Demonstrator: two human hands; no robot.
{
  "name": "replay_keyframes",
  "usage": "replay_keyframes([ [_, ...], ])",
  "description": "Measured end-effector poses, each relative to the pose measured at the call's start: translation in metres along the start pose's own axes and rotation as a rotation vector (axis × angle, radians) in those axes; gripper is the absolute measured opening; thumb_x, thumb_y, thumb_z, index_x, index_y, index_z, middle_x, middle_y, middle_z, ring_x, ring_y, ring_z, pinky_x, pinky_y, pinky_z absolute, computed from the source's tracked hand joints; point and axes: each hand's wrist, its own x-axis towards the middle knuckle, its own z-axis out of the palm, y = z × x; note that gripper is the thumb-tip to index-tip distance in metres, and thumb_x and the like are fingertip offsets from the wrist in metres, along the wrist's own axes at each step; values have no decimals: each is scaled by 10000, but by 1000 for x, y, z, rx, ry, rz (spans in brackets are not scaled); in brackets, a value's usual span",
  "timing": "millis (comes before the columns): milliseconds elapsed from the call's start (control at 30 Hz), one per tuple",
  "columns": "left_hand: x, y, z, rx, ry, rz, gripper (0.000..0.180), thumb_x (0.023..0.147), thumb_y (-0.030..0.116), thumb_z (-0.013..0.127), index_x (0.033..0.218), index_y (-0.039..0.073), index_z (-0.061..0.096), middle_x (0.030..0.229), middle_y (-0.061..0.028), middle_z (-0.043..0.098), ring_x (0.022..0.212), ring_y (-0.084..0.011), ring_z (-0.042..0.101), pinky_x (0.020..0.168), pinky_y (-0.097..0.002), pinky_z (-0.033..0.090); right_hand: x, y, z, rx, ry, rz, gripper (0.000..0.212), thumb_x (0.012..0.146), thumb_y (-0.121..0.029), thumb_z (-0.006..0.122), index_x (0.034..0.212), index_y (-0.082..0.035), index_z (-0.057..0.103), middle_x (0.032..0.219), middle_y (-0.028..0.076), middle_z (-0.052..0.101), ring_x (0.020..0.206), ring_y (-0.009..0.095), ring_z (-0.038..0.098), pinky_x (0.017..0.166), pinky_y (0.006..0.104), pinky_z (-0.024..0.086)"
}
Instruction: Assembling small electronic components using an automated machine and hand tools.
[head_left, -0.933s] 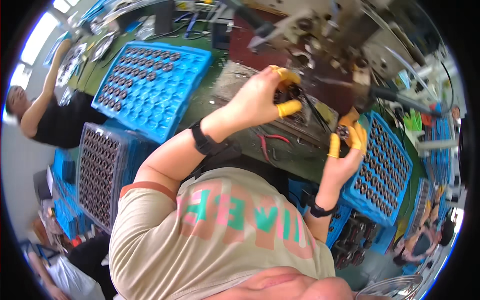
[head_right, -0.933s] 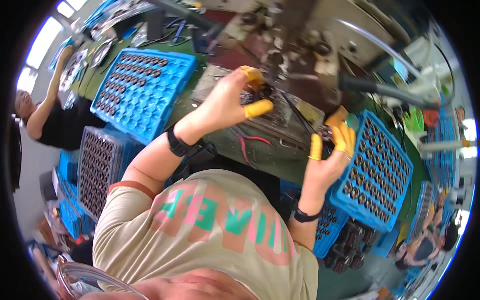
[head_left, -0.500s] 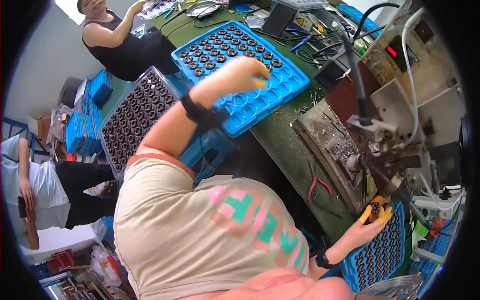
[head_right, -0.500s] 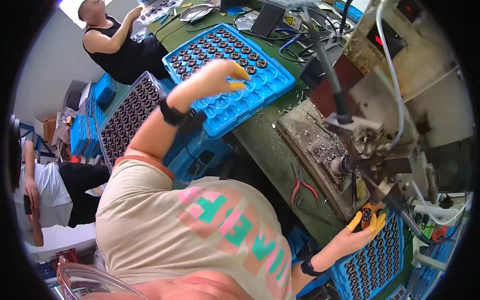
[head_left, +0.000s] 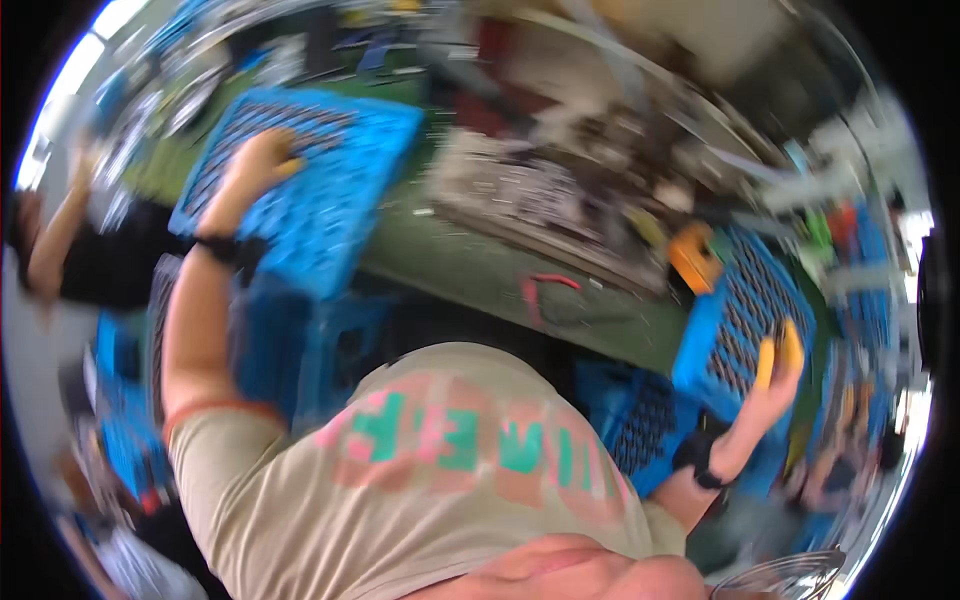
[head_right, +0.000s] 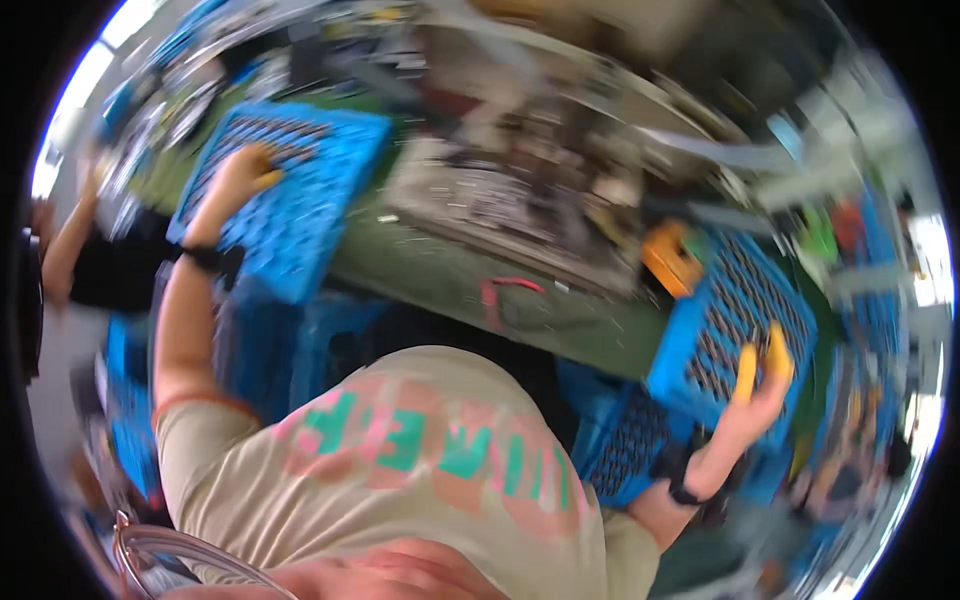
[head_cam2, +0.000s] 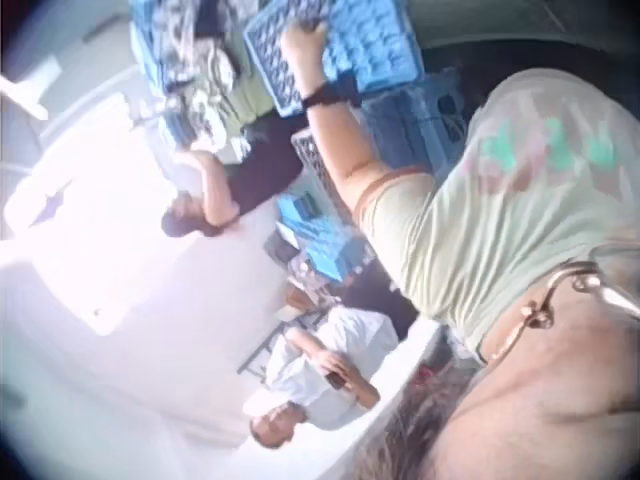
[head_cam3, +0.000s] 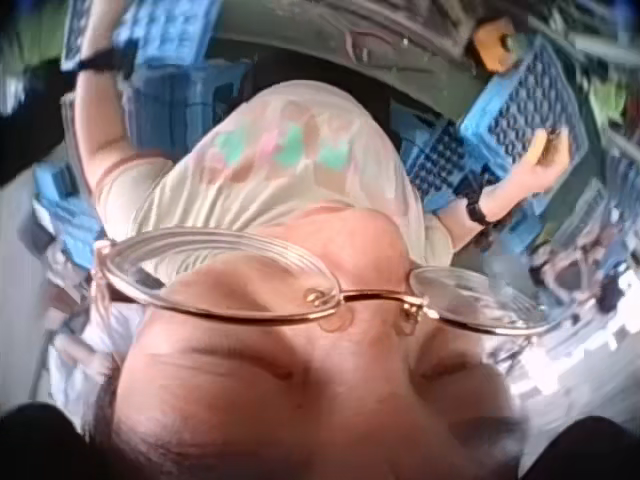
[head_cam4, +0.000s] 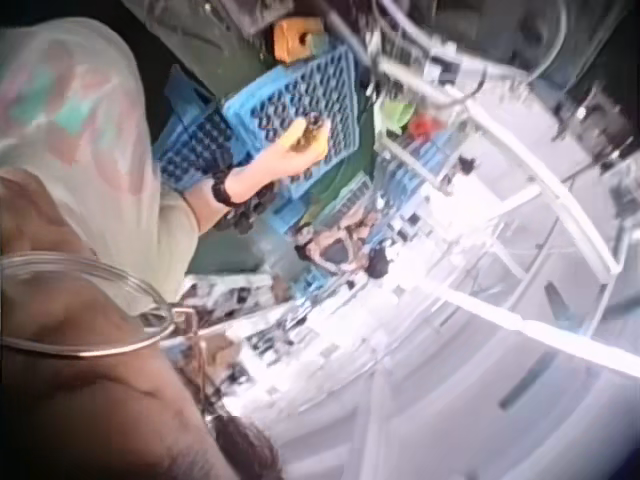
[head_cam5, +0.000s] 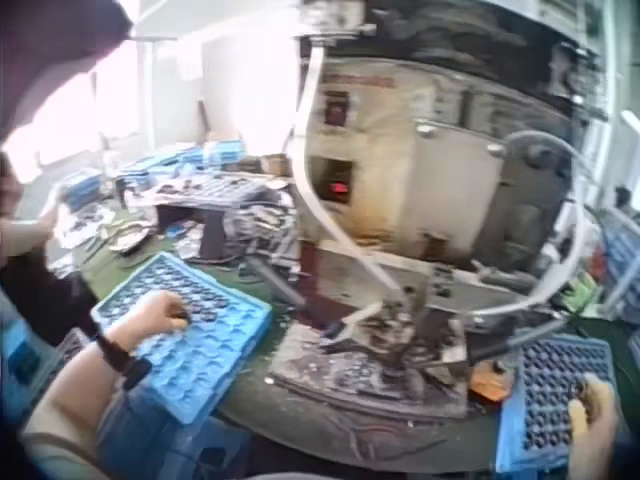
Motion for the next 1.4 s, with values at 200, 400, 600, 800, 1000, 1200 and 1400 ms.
replay_keyframes([
  [200,7,-63,17,-476,84,-107,299,819,96,725,1083,10,611,956,-64,647,907,-147,620,776,-285,493,39,102,-149,-375,87,231,378,871,-149,713,1219,-36,619,1164,125,656,1058,199,627,912,312,478],
  [400,-6,15,-4,-549,92,-230,390,885,56,680,1264,42,588,1091,-51,630,911,-99,607,722,-209,486,38,197,-194,-808,-99,371,354,770,-166,774,1106,-89,693,961,153,720,929,276,694,809,372,534],
  [600,-34,31,10,-611,132,-171,426,895,50,675,1306,33,563,1108,-23,625,784,-36,548,655,-174,412,40,192,-174,-1019,-141,407,289,806,-83,711,1091,-128,695,1018,148,675,950,338,651,839,432,513],
  [800,-42,49,24,-625,121,-148,457,894,37,671,1330,22,535,1182,-47,602,813,-42,548,669,-177,410,29,195,-180,-983,-108,335,262,838,-24,607,1072,-106,691,993,174,658,927,352,644,824,427,510],
  [1000,-54,87,30,-641,191,-173,432,877,13,674,1296,42,574,819,49,592,659,-4,421,583,-168,314,23,166,-184,-873,67,216,212,860,-101,602,1044,-78,704,999,192,680,954,340,654,823,394,512],
  [1200,-57,127,36,-760,232,-240,475,804,7,743,1254,54,597,983,-30,652,801,-92,616,728,-241,506,0,19,-71,-623,83,-84,220,922,-41,587,1126,-29,669,1058,124,672,973,262,637,887,330,481],
  [1400,-61,159,28,-491,403,-22,363,719,127,811,1053,75,678,917,-98,641,748,-202,639,682,-317,529,-47,-45,68,-264,-63,-646,174,899,8,615,1064,44,657,1046,186,655,961,355,622,871,434,489],
])
